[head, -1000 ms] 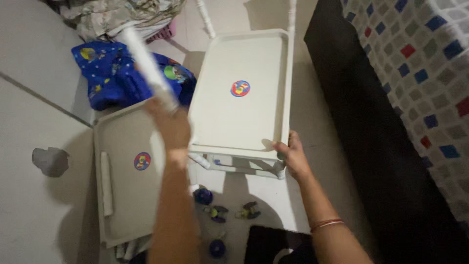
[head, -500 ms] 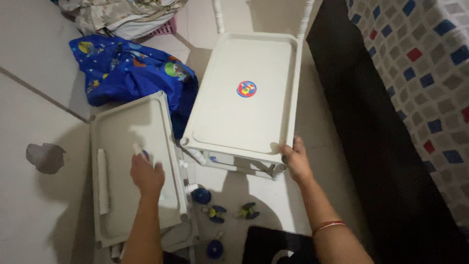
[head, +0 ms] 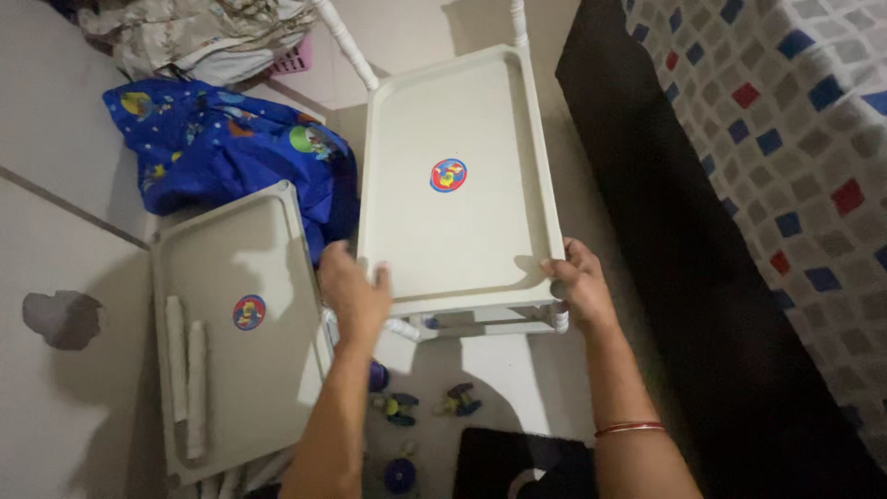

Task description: The person disassembles a white plastic rolling cart by removing its legs and trays. They place the removed parts on the floor and continue to take apart the cart.

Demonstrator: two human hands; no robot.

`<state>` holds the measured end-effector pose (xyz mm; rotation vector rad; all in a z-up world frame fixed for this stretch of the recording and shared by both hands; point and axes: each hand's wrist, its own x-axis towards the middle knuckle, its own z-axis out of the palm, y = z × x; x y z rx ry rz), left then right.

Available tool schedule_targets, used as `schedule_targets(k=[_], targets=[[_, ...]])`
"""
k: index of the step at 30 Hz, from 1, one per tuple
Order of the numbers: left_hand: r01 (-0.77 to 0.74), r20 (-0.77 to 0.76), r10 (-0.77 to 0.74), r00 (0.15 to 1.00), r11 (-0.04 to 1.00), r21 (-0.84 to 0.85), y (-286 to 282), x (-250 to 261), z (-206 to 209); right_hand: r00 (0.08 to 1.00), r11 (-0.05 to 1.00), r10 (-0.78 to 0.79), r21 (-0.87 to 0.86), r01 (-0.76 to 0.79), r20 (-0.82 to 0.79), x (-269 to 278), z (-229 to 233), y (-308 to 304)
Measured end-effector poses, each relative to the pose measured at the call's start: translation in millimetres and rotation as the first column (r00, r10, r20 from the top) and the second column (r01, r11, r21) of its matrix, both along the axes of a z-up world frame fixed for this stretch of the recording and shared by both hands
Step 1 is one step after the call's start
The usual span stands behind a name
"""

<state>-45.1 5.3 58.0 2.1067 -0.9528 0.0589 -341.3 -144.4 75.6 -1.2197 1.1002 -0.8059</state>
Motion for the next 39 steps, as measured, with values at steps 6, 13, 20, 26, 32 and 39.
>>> schedule_targets(k=[6, 13, 20, 26, 32, 39], targets=[[0.136, -0.777, -0.015, 0.63, 0.986, 0.092, 6.7, 55.2, -106.5, 0.999, 0.993, -0.001, 0.117, -0.003, 0.038, -24.5, -15.4, -4.1], [-0.006, -0.79, -0.258, 0.556, 0.949, -0.315, -2.5, 24.5, -155.6, 0.975, 0.985, -0.11, 0.112, 0.134, -0.194, -21.2, -35.1, 1.4], [-0.142, -0.859, -0.26, 0.44, 0.925, -0.353, -29.7, -8.7, -154.3, 0.969, 0.977, -0.21, -0.002, 0.211, -0.128, -29.4, -30.7, -2.0], [-0.19, -0.905, -0.218, 0.364, 0.934, -0.302, -47.1, -34.1, -142.6, 0.927, 0.947, -0.32, -0.04, 0.318, -0.197, -23.1, -23.4, 2.7], [-0.038, -0.98, -0.111, 0.166, 0.992, -0.119, -43.0, -89.3, -105.7, 0.934, 0.91, -0.337, 0.214, 0.356, -0.121, -14.8, -18.5, 9.5], [0.369, -0.97, -0.15, 0.19, 0.927, -0.071, -6.1, -199.4, -74.3, 0.891, 0.873, -0.441, 0.179, 0.454, -0.108, -13.7, -34.3, 21.9]])
